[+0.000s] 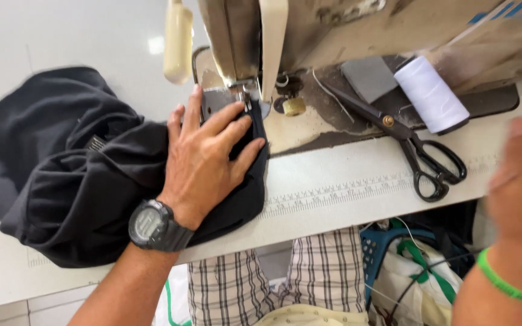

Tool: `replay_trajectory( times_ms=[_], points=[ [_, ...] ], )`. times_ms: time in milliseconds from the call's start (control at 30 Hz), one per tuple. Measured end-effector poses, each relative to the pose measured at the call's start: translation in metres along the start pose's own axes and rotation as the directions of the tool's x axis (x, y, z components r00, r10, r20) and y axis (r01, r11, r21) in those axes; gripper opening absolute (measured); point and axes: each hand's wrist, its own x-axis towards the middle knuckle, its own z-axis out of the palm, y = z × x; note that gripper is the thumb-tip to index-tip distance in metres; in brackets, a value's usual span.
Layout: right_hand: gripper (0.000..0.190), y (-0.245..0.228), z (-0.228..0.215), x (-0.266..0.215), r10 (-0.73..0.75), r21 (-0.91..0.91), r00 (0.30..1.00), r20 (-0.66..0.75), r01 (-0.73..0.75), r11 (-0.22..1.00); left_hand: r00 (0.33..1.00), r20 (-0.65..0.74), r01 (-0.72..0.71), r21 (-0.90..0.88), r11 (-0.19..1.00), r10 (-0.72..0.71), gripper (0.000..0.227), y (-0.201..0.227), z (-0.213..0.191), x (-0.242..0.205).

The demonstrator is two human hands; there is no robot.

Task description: The person is attaching a label to a black garment using an industrial sewing machine and then trimming the thread with scissors.

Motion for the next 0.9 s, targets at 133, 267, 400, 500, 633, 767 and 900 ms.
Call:
replay_trajectory(
  times_ms=[133, 267, 400, 500, 633, 767, 900],
  points=[
    [0.012, -0.043, -0.128, 0.123, -0.091, 0.98, 0.981, 0.17, -0.178, -0.087, 1.0, 0.012, -0.005, 0.013, 1.0, 0.005, 0.037, -0.002, -0.001, 0.004],
    [0.012, -0.09, -0.142, 0.165, -0.117, 0.953, 0.945, -0.304, 0.303, -0.029, 1.0, -0.012, -0.018, 0.008, 1.0, 0.018, 0.035, -0.001, 0.002, 0.004],
    [0.011, -0.1, -0.142, 0.177, -0.085, 0.915, 0.911, -0.404, 0.404, -0.02, 1.0, -0.004, -0.009, -0.007, 1.0, 0.009, 0.037, -0.004, 0.004, 0.002],
    [0.014, -0.103, -0.141, 0.178, -0.073, 0.888, 0.889, -0.453, 0.457, 0.05, 1.0, 0.005, -0.003, -0.031, 1.0, 0.004, 0.036, -0.005, 0.004, 0.004],
    [0.014, -0.104, -0.129, 0.172, -0.078, 0.909, 0.907, -0.415, 0.409, -0.075, 0.997, 0.039, -0.058, -0.023, 0.998, 0.059, 0.022, -0.007, 0.001, 0.003],
    [0.008, -0.099, -0.117, 0.172, -0.053, 0.908, 0.915, -0.401, 0.389, -0.153, 0.994, 0.064, -0.085, 0.012, 0.996, 0.084, 0.021, -0.005, -0.005, 0.002],
    [0.008, -0.105, -0.113, 0.168, -0.108, 0.926, 0.924, -0.366, 0.351, -0.138, 0.979, 0.006, -0.205, 0.093, 0.974, 0.205, 0.015, -0.001, -0.008, 0.005]
  ],
)
